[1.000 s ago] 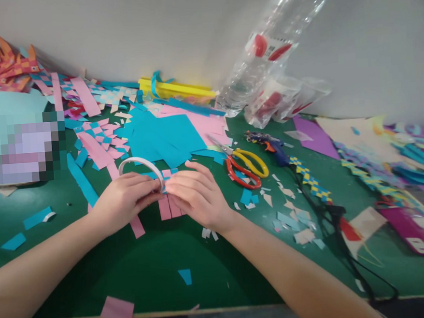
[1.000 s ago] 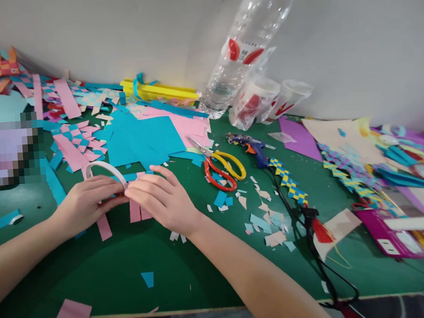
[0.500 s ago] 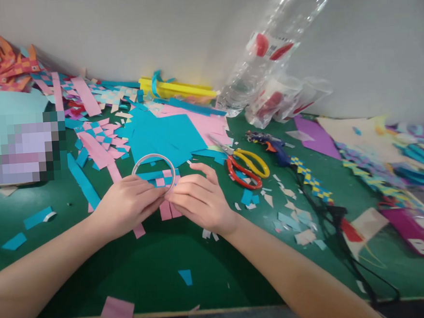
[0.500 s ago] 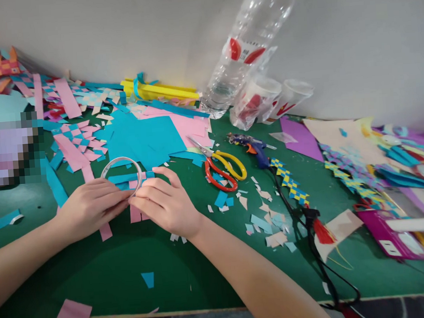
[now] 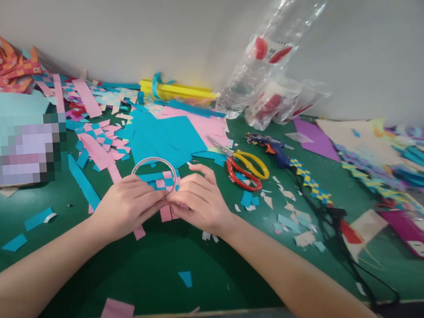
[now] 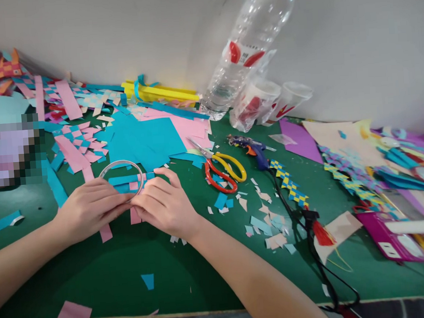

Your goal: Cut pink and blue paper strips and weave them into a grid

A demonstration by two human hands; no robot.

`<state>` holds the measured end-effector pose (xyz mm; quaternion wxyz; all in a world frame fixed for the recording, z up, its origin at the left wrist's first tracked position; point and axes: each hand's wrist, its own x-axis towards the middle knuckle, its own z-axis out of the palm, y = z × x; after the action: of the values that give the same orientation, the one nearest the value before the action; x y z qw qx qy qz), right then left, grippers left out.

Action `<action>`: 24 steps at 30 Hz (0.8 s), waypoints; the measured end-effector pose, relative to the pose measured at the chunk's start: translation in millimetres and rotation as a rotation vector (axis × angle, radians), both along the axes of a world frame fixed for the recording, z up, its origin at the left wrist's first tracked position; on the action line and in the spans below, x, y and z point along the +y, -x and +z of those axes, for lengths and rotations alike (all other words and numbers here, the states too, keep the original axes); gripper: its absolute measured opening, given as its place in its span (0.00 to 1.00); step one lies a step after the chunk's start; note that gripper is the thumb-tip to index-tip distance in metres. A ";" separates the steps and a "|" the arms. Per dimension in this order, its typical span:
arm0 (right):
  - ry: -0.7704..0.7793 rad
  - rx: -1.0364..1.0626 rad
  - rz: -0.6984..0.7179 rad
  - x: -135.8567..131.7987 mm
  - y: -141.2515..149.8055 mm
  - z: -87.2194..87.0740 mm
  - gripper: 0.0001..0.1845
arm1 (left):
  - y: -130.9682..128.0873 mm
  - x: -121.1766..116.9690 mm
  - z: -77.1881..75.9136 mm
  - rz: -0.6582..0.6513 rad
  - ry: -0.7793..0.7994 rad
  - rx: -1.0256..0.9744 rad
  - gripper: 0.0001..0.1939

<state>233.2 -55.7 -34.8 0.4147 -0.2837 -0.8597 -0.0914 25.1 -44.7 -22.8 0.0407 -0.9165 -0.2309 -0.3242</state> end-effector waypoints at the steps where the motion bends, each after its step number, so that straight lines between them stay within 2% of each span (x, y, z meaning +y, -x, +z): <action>1: 0.001 0.000 -0.001 -0.3 -0.4 -0.1 0.04 | -0.4 -0.5 0.6 -0.003 0.004 0.000 0.09; 8: -0.111 -0.039 -0.020 -4.7 -1.6 4.9 0.10 | -5.0 -4.1 6.2 0.027 -0.003 -0.004 0.12; 12: -0.182 -0.085 0.022 -6.7 -3.9 9.9 0.13 | -6.1 -4.6 7.9 0.028 -0.005 -0.035 0.11; 21: -0.284 -0.160 0.107 -8.2 -6.3 12.8 0.09 | -6.4 -4.2 6.1 -0.006 0.073 -0.113 0.11; 24: -0.296 -0.205 0.147 -13.7 -2.8 13.7 0.10 | 4.8 3.8 12.3 0.078 0.132 -0.132 0.14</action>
<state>236.0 -69.3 -21.1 0.3676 -0.1453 -0.8931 -0.2147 20.3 -40.9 -10.5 -0.0224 -0.8840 -0.2897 -0.3661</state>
